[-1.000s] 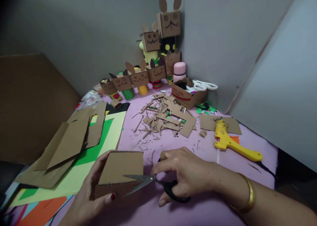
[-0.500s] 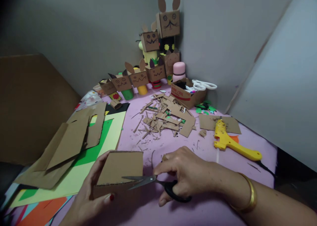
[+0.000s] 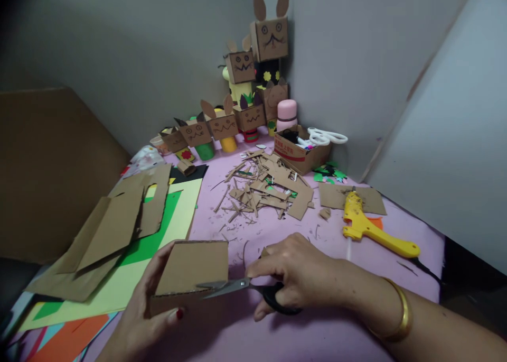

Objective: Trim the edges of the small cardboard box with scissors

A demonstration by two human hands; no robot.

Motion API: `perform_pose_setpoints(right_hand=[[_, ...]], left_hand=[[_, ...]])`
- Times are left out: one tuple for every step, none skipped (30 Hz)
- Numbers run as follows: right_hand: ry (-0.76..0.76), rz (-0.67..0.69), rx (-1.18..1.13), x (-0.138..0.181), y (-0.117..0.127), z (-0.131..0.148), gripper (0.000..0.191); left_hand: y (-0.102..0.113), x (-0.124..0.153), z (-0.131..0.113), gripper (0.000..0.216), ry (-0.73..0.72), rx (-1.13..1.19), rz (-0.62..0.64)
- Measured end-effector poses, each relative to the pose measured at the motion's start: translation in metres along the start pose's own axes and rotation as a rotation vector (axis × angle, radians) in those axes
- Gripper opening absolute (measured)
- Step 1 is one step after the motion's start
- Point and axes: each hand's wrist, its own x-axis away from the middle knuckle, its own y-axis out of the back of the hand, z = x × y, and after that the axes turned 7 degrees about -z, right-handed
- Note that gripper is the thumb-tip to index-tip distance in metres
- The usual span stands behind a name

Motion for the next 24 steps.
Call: perform_pose_setpoints(right_hand=[[-0.001,0.015,0.036,0.0,0.0,0.0,0.036],[-0.001,0.024,0.072,0.001,0.0,0.0,0.035],[0.002,0.025,0.103,0.001,0.0,0.0,0.036],[0.004,0.019,0.131,0.001,0.0,0.0,0.038],[0.006,0.014,0.151,0.002,-0.001,0.001,0.04],[0.007,0.012,0.163,0.002,-0.001,0.001,0.041],[0.006,0.012,0.169,0.002,-0.001,0.0,0.041],[0.005,0.011,0.169,0.003,-0.001,0.0,0.038],[0.007,0.006,0.164,0.003,-0.001,0.0,0.035],[0.012,-0.003,0.153,0.003,-0.001,-0.001,0.032],[0.019,-0.015,0.138,0.003,-0.001,-0.001,0.03],[0.027,-0.029,0.121,0.004,-0.001,-0.002,0.028],[0.036,-0.043,0.105,0.004,-0.001,-0.003,0.026],[0.046,-0.055,0.092,0.004,-0.001,-0.003,0.025],[0.055,-0.068,0.087,0.004,-0.001,-0.003,0.025],[0.064,-0.079,0.088,0.005,-0.002,-0.004,0.026],[0.073,-0.089,0.091,0.005,-0.002,-0.004,0.027],[0.084,-0.098,0.092,0.005,-0.003,-0.004,0.029],[0.094,-0.102,0.091,0.005,-0.003,-0.004,0.03],[0.103,-0.103,0.085,0.005,-0.003,-0.005,0.031],[0.11,-0.102,0.078,0.005,-0.003,-0.005,0.032],[0.115,-0.098,0.072,0.005,-0.003,-0.005,0.033],[0.119,-0.095,0.068,0.005,-0.003,-0.005,0.033],[0.123,-0.092,0.069,0.005,-0.003,-0.005,0.033]], left_hand=[[0.0,0.0,0.001,0.082,-0.004,-0.011,0.008],[0.001,-0.001,0.001,0.081,-0.008,-0.014,0.007],[0.001,-0.001,0.002,0.08,-0.009,-0.014,0.005],[0.001,-0.001,0.002,0.08,-0.005,-0.009,0.004],[0.0,-0.002,0.002,0.08,0.002,-0.003,-0.001],[0.0,-0.002,0.002,0.08,0.012,0.003,-0.003],[0.0,-0.002,0.002,0.08,0.022,0.009,-0.004],[-0.001,-0.003,0.002,0.08,0.027,0.015,-0.008],[-0.001,-0.003,0.002,0.08,0.026,0.019,-0.008],[-0.002,-0.003,0.002,0.079,0.025,0.02,-0.008],[-0.002,-0.003,0.001,0.078,0.021,0.019,0.0],[-0.003,-0.002,0.001,0.077,0.02,0.017,0.004],[-0.004,-0.002,0.0,0.077,0.021,0.018,-0.005],[-0.004,-0.002,-0.001,0.078,0.025,0.021,-0.022],[-0.005,-0.002,-0.001,0.079,0.03,0.028,-0.048],[-0.006,-0.002,-0.002,0.081,0.035,0.036,-0.066],[-0.007,-0.002,-0.003,0.082,0.04,0.042,-0.075],[-0.008,-0.001,-0.003,0.084,0.048,0.049,-0.079],[-0.009,-0.001,-0.004,0.085,0.056,0.058,-0.077],[-0.01,-0.001,-0.005,0.085,0.063,0.07,-0.08],[-0.01,0.0,-0.005,0.086,0.066,0.086,-0.091],[-0.011,0.0,-0.005,0.086,0.067,0.103,-0.109],[-0.012,0.001,-0.006,0.085,0.068,0.117,-0.124],[-0.013,0.002,-0.006,0.085,0.069,0.125,-0.126]])
